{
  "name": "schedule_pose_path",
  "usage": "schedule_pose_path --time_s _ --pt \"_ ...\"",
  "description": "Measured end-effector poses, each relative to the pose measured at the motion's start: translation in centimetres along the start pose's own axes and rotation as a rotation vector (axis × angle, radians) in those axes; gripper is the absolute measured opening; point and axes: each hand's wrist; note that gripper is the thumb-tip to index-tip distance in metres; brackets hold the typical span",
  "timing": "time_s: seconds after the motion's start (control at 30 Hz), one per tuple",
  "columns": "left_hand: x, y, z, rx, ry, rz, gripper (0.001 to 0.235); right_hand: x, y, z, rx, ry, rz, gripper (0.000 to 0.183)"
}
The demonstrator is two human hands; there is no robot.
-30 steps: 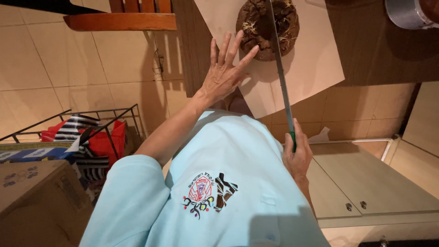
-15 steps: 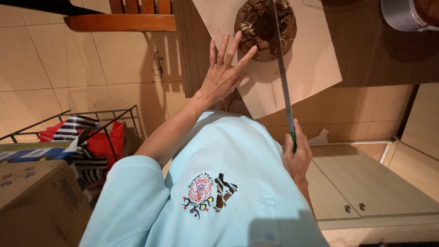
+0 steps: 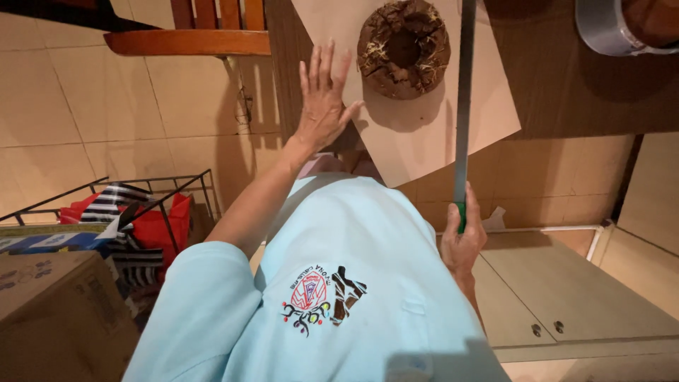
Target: The person places a round chocolate cake on a cutting board and uses a long knife to slice it into several pieces. The person holds the cake steady with one hand while cutting with the other, then separates the slices on the board.
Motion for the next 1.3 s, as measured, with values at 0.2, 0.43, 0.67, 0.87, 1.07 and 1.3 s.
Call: schedule_pose_path --time_s 0.2,0.43,0.67,0.87,1.07,1.3 --pt "3.4 1.6 1.3 0.036 -0.046 0.222 0.119 -0.2 0.6 0.3 -0.032 0.001 0.031 0.042" --pt "6.7 3.2 0.8 0.045 0.128 0.493 0.136 -0.3 0.4 -0.9 -0.087 0.000 0.039 0.042" --pt "8.1 3.3 0.3 0.045 0.099 0.519 0.128 -0.1 0.8 -0.6 -0.096 0.006 0.035 0.041" --pt "8.1 2.8 -0.5 0.101 0.100 0.528 0.126 0.3 1.3 0.0 -0.176 0.013 0.076 0.043" --pt "8.4 1.7 -2.3 0.225 0.110 0.583 0.123 2.4 1.0 1.1 0.062 -0.033 0.121 0.048" --pt "2.9 0.0 -1.8 0.192 -0.057 0.172 0.125 4.0 0.3 0.0 0.071 -0.354 0.218 0.059"
Point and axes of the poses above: each hand's wrist, its own y-axis towards the middle knuckle, its own x-axis out of the back of the hand, z = x × y, and after that the axes turned 10 degrees about z, right-handed
